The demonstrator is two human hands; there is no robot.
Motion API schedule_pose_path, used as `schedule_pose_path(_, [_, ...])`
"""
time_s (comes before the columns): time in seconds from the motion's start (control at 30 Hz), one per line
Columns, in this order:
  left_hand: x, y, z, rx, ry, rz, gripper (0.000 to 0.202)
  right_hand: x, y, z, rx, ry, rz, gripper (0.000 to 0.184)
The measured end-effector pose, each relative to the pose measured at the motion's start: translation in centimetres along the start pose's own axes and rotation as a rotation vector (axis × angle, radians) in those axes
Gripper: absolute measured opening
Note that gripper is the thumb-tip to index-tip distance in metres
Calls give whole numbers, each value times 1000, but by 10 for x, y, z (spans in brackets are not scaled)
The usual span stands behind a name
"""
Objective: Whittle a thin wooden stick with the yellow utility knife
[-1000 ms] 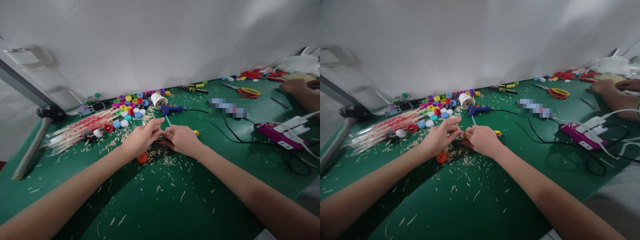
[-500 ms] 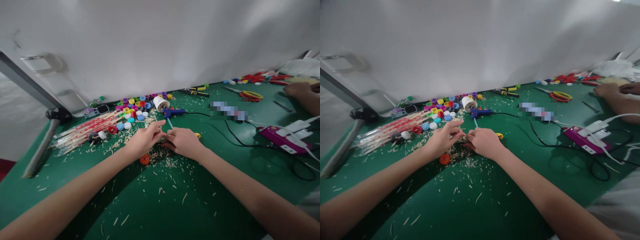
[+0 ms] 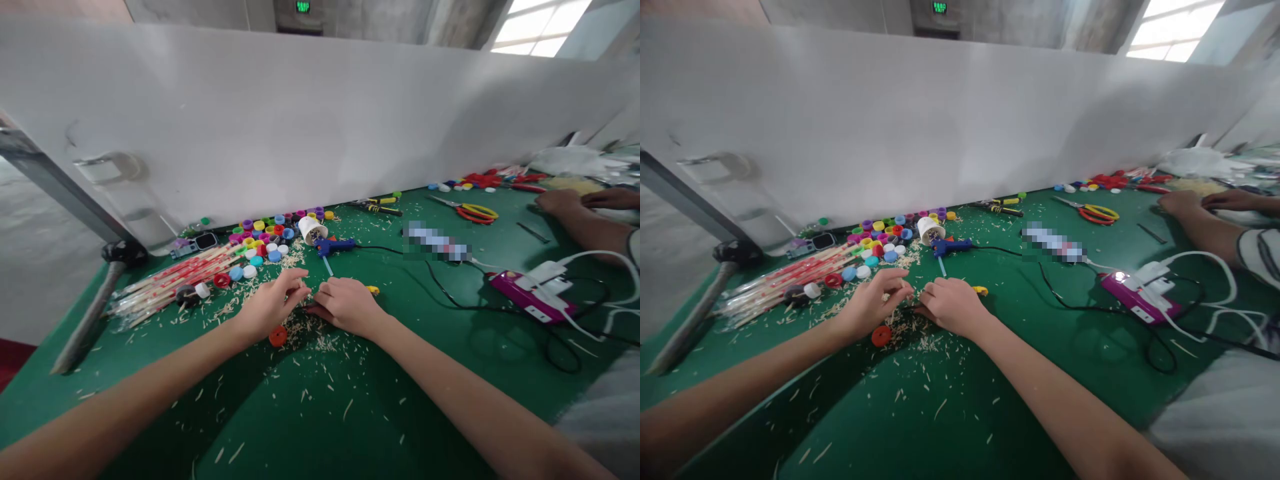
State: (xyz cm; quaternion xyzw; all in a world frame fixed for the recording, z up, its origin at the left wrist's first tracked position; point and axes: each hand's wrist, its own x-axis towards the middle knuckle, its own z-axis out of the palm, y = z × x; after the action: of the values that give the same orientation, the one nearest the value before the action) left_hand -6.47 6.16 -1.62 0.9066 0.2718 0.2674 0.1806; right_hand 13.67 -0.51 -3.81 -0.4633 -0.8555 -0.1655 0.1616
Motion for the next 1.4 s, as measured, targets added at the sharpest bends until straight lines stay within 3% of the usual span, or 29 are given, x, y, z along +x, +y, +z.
schedule_pose_path(0.07, [-6, 2, -7, -70, -46, -6, 27, 0, -2, -5, 46, -22, 3, 31])
schedule_pose_path(0.17, [-28, -1, -15, -242, 8, -34, 23, 1, -12, -15, 174, -49, -10, 29])
schedule_pose_path(0.23, [-46, -5, -18, -253, -25, -49, 19, 3, -22, -19, 259, -91, -47, 29])
schedule_pose_path(0.43, [-75, -16, -20, -227, 100, -123, 21, 11, -45, -19, 229, -75, -123, 27])
schedule_pose_path(0.57, [-78, -22, -23, -207, 95, -154, 18, 14, -47, -21, 250, -86, -55, 23])
schedule_pose_path(0.7, [-78, -30, -22, -191, 162, -57, 31, 16, -48, -22, 257, -96, -55, 23])
schedule_pose_path(0.87, [-75, -28, -24, -77, 109, 125, 50, 19, -52, -16, 193, -42, -66, 24])
schedule_pose_path(1.23, [-70, -28, -26, -55, 138, 8, 51, 17, -54, -11, 146, 24, -21, 21])
schedule_pose_path(1.4, [-69, -27, -27, -7, 112, 147, 50, 14, -55, -6, 102, 59, -82, 23])
